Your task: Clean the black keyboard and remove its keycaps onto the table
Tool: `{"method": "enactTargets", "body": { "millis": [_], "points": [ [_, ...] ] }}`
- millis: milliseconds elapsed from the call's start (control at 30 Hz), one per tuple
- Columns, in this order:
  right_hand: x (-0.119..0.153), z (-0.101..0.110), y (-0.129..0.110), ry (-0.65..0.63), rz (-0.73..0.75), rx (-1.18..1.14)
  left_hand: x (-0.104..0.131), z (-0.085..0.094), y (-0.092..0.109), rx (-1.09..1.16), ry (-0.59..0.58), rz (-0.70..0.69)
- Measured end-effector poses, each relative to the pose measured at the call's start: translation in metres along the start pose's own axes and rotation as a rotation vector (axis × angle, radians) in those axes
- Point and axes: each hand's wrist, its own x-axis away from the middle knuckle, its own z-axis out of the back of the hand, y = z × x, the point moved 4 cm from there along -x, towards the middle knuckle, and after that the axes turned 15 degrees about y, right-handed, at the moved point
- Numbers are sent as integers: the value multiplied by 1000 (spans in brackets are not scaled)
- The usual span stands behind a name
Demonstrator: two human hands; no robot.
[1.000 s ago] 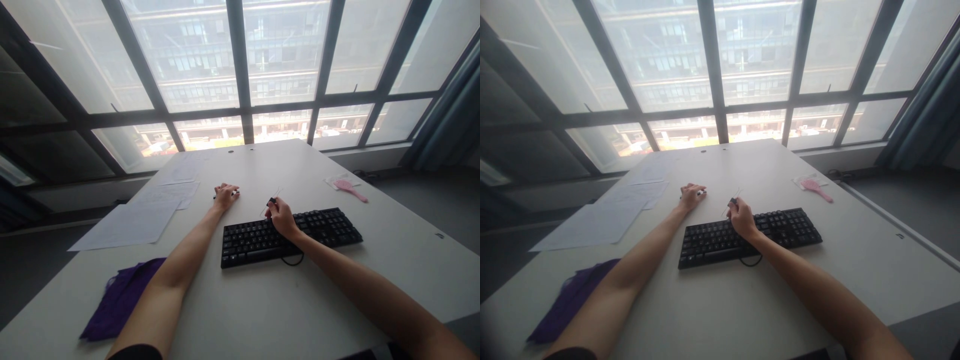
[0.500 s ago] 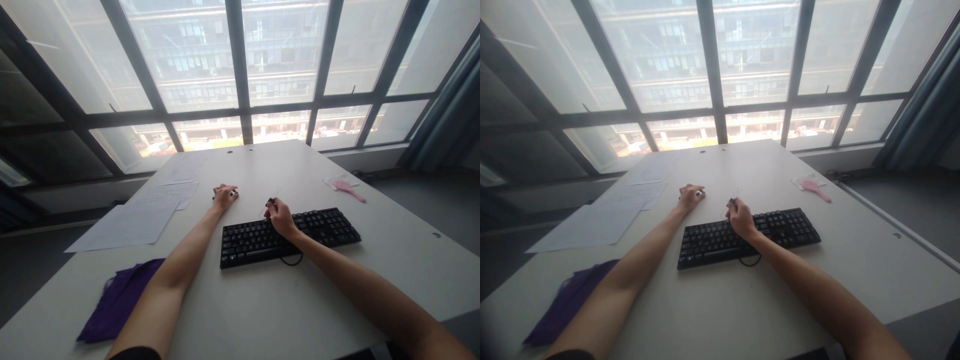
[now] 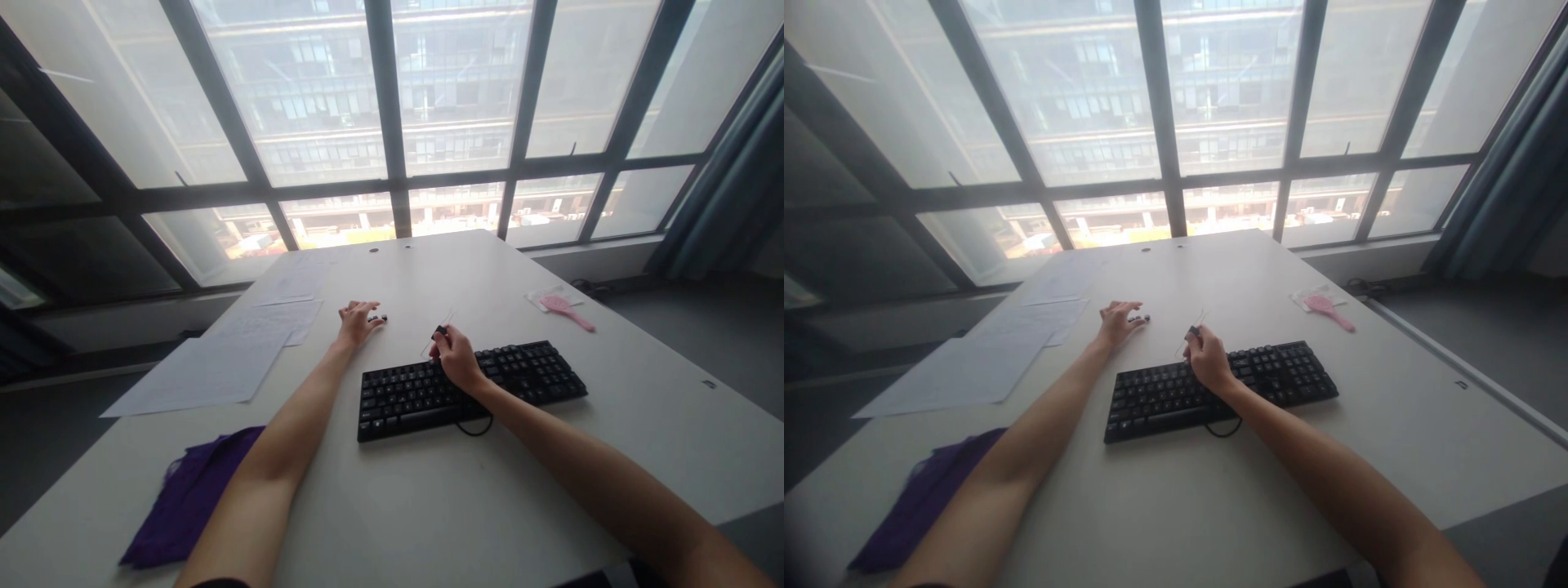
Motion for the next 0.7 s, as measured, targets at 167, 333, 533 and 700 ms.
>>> {"method": "enactTargets", "body": {
  "millis": [167,333,533,700],
  "points": [
    [0,0,1,-1,-1,-7,2,-1,-9,19,-34,36],
    [0,0,-1,-9,4,-7,2,-5,-11,36,-39,38],
    [0,1,0,-11,7,4,2,-9,-15,60,-35,41],
    [0,2,-1,-13,16,12,2,-7,-15,63,-50,59]
  ]
}}
